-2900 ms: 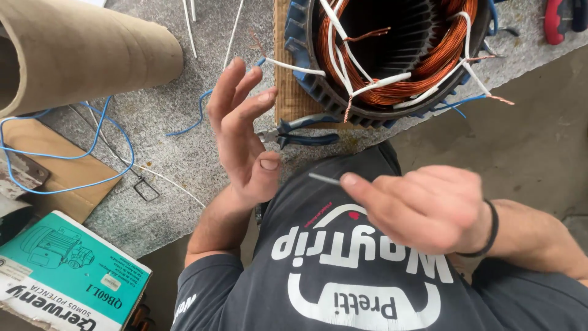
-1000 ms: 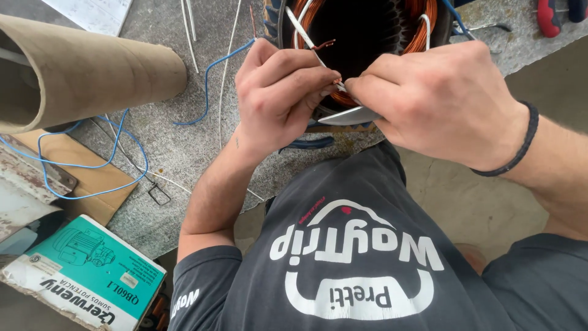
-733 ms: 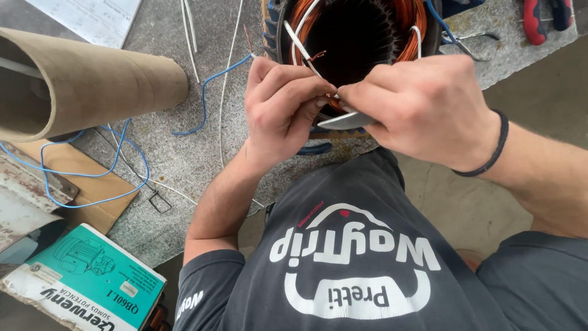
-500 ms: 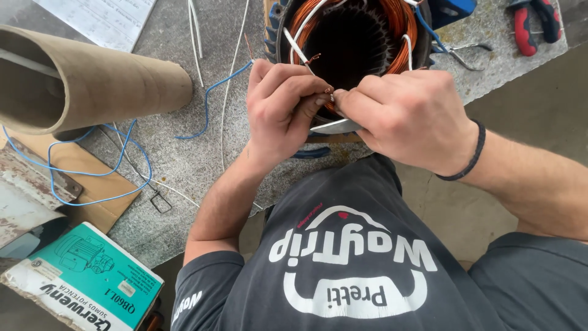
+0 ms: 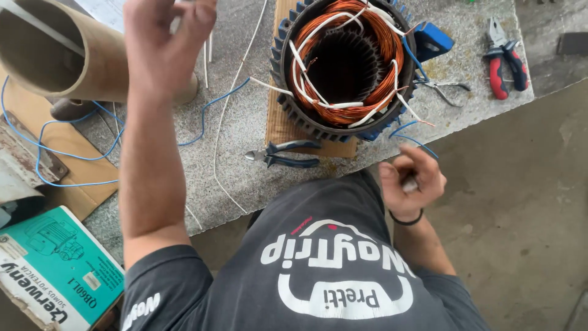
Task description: Rewinding or repairing an electric motor by stripping and connecting copper wires.
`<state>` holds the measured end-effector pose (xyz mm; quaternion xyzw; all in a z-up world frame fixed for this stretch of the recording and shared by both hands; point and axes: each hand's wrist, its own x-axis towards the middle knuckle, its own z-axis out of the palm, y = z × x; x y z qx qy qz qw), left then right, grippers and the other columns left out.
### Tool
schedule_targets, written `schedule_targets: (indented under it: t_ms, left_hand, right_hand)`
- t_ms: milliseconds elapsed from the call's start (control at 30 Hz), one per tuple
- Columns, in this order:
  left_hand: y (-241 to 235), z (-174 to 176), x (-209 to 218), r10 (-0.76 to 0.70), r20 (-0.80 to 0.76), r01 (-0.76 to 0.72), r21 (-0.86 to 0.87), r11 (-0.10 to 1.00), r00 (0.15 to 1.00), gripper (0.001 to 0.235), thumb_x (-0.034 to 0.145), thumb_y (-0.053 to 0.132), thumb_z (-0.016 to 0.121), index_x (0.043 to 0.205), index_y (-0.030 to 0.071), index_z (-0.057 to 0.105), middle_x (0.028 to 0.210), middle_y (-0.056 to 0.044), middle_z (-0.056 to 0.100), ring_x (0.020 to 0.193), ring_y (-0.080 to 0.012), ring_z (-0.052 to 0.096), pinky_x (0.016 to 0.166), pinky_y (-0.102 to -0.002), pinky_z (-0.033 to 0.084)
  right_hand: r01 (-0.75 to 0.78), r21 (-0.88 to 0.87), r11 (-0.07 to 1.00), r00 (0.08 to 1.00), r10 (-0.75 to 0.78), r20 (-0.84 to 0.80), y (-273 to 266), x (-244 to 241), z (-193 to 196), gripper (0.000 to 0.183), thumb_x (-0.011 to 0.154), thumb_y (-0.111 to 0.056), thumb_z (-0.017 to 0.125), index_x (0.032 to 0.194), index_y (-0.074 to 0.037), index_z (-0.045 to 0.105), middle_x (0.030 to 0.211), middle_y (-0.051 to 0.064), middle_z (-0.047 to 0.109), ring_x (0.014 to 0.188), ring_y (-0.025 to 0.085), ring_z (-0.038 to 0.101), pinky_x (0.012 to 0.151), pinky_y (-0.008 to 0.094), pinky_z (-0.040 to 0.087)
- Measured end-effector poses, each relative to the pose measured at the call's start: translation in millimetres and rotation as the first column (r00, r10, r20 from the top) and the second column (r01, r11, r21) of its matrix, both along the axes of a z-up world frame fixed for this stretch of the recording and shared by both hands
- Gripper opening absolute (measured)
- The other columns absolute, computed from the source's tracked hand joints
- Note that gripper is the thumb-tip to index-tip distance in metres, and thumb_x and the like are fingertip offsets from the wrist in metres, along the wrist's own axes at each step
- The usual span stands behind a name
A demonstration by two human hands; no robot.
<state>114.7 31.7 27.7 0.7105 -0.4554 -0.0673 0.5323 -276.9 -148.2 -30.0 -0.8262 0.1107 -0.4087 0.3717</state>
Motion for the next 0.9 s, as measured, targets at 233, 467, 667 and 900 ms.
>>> schedule_targets:
  t_ms: [233,467,667,900]
  left_hand:
    - [-89,-69,34,-0.035,-0.072,0.067,0.506,0.860,0.997,0.046,0.114,0.045,0.060,0.124,0.001,0.068,0.096,-0.008,0.069,0.091,-0.0182,0.067,0.074,-0.036,0.053]
    - [-141,-74,11,-0.496,-0.208,0.508,0.006,0.862,0.843,0.046,0.117,0.039,0.052,0.131,-0.004,0.062,0.114,-0.011,0.071,0.108,-0.0215,0.066,0.086,-0.038,0.054]
    - [-130,-111,-7,-0.353,-0.643,0.423,-0.049,0.905,0.680,0.039,0.108,0.039,0.058,0.121,0.003,0.067,0.105,-0.006,0.071,0.097,-0.0161,0.071,0.086,-0.034,0.061]
    - [-107,-108,-10,-0.197,-0.711,0.144,-0.134,0.980,0.675,0.034,0.109,0.033,0.058,0.127,0.004,0.062,0.116,-0.006,0.064,0.102,-0.0140,0.064,0.094,-0.035,0.055]
  right_hand:
    - [0.165,0.480,0.862,0.985,-0.165,-0.041,6,10,-65,0.098,0.085,-0.004,0.086,0.164,-0.002,0.028,0.089,0.003,0.061,0.069,0.003,0.045,0.063,0.019,0.036]
    - [0.114,0.419,0.901,0.993,-0.098,-0.059,0,38,-50,0.101,0.086,0.001,0.085,0.165,0.000,0.023,0.109,0.008,0.072,0.088,0.010,0.065,0.073,0.024,0.051]
    - [0.141,0.270,0.952,0.982,-0.101,-0.157,-12,32,-30,0.100,0.084,-0.003,0.094,0.162,0.000,0.032,0.099,0.011,0.073,0.082,0.013,0.070,0.071,0.026,0.057]
    - [0.218,-0.025,0.976,0.916,-0.214,-0.340,-37,33,-25,0.098,0.072,-0.014,0.100,0.153,-0.004,0.047,0.081,0.009,0.066,0.069,0.019,0.067,0.067,0.033,0.055]
